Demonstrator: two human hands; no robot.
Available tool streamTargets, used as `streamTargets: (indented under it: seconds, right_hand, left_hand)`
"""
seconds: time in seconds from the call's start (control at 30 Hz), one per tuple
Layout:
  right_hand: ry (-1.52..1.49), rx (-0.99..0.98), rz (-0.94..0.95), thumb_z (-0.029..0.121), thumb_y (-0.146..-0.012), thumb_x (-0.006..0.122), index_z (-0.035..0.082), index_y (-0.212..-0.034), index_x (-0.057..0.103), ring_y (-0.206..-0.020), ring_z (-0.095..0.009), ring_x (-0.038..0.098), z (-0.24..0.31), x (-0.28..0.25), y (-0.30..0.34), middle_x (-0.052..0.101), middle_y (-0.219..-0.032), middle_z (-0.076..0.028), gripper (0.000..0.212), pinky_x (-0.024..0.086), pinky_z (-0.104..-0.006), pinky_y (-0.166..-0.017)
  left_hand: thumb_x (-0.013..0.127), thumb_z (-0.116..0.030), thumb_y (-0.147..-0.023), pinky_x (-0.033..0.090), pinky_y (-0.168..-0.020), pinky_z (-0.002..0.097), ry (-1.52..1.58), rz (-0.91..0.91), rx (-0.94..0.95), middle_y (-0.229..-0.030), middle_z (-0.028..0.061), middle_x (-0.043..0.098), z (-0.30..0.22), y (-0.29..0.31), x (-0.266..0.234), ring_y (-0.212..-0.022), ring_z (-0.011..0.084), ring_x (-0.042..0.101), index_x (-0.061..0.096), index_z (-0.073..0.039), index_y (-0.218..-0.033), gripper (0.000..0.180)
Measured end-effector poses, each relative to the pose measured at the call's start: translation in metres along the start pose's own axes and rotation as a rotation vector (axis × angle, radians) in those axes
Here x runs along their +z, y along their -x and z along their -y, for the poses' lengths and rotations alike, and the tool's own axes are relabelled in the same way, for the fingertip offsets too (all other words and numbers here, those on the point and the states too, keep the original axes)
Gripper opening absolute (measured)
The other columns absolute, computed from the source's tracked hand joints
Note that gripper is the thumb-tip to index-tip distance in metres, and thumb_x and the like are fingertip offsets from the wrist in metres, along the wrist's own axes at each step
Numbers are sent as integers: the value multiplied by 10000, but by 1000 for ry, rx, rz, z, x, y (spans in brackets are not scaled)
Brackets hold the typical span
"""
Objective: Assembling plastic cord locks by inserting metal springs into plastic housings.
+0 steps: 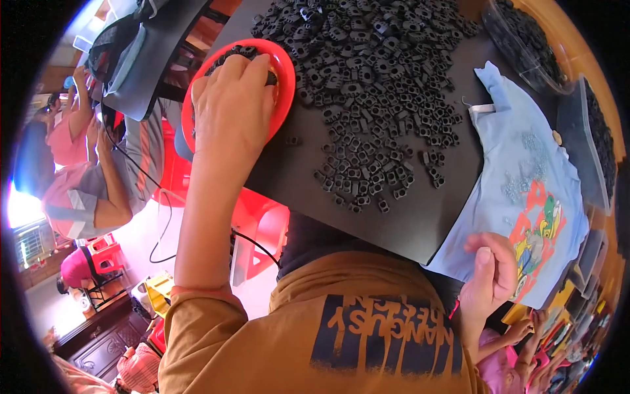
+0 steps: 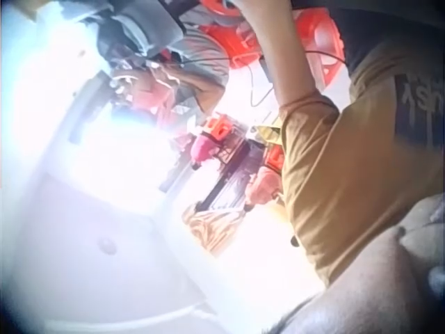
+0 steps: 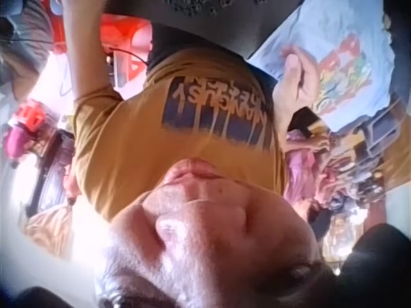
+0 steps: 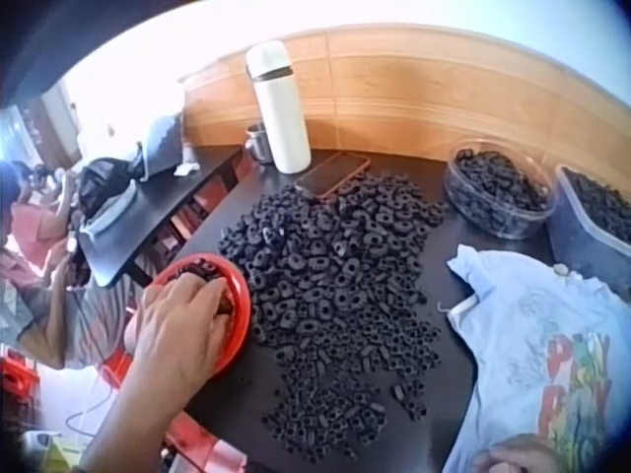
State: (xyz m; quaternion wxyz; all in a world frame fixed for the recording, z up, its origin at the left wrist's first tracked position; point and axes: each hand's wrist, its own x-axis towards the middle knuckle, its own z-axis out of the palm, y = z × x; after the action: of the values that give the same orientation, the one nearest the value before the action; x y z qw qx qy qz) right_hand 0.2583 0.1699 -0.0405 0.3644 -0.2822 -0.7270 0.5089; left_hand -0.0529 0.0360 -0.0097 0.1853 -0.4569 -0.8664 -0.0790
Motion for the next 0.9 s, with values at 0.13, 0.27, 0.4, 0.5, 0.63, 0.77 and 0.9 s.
streamTargets:
  seconds: [0.13,0.27,0.4,0.5,0.63,0.77,0.9]
  right_hand:
    - [0,6,-4,28,-847,572,-43,-988,614,-718,-180,586,0,-1,1,637,-830,-137,164,463,-271,-650]
    - [5,-4,9,23,-844,579,-41,-968,625,-728,-186,596,0,-5,1,648,-841,-142,147,471,-275,-655]
    - [3,-31,63,-28,-817,594,-46,-950,636,-743,-204,620,-5,-7,-2,656,-855,-135,140,484,-291,-671]
    - [17,-112,127,-61,-774,617,-32,-948,648,-713,-216,621,-4,-9,-12,657,-831,-119,179,476,-289,-639]
    - [2,-198,96,-27,-736,658,-29,-958,648,-658,-249,619,-6,-9,-12,648,-797,-124,222,476,-312,-596]
    - [-62,-214,34,34,-722,696,-11,-1023,648,-710,-244,630,-11,-12,-9,653,-851,-116,308,485,-311,-630]
    - [-70,-288,39,37,-725,708,0,-1077,634,-708,-243,622,-13,-13,-8,648,-874,-112,361,481,-313,-621]
  left_hand:
    - [605,-155,-790,388,-811,412,-72,33,37,-914,93,582,3,-4,2,-894,301,565,633,-69,-890,135]
    - [600,-190,-783,399,-788,417,-38,-11,96,-875,88,599,8,-12,13,-857,290,582,644,-85,-838,126]
    - [607,-177,-788,427,-687,420,-52,-63,187,-831,119,607,12,-17,12,-777,313,593,644,-55,-808,129]
    - [620,-76,-784,470,-635,370,81,-122,182,-796,147,610,9,-15,1,-699,315,604,653,-22,-837,82]
    - [563,-25,-817,426,-677,261,557,-61,59,-822,90,569,-52,-2,-17,-749,173,545,607,24,-813,66]
    - [592,18,-650,424,-634,281,962,214,240,-804,112,553,-134,11,-31,-705,200,523,629,-1,-812,167]
    - [597,-116,-810,388,-687,280,1223,530,346,-845,91,538,-173,16,-29,-775,171,490,577,3,-878,138]
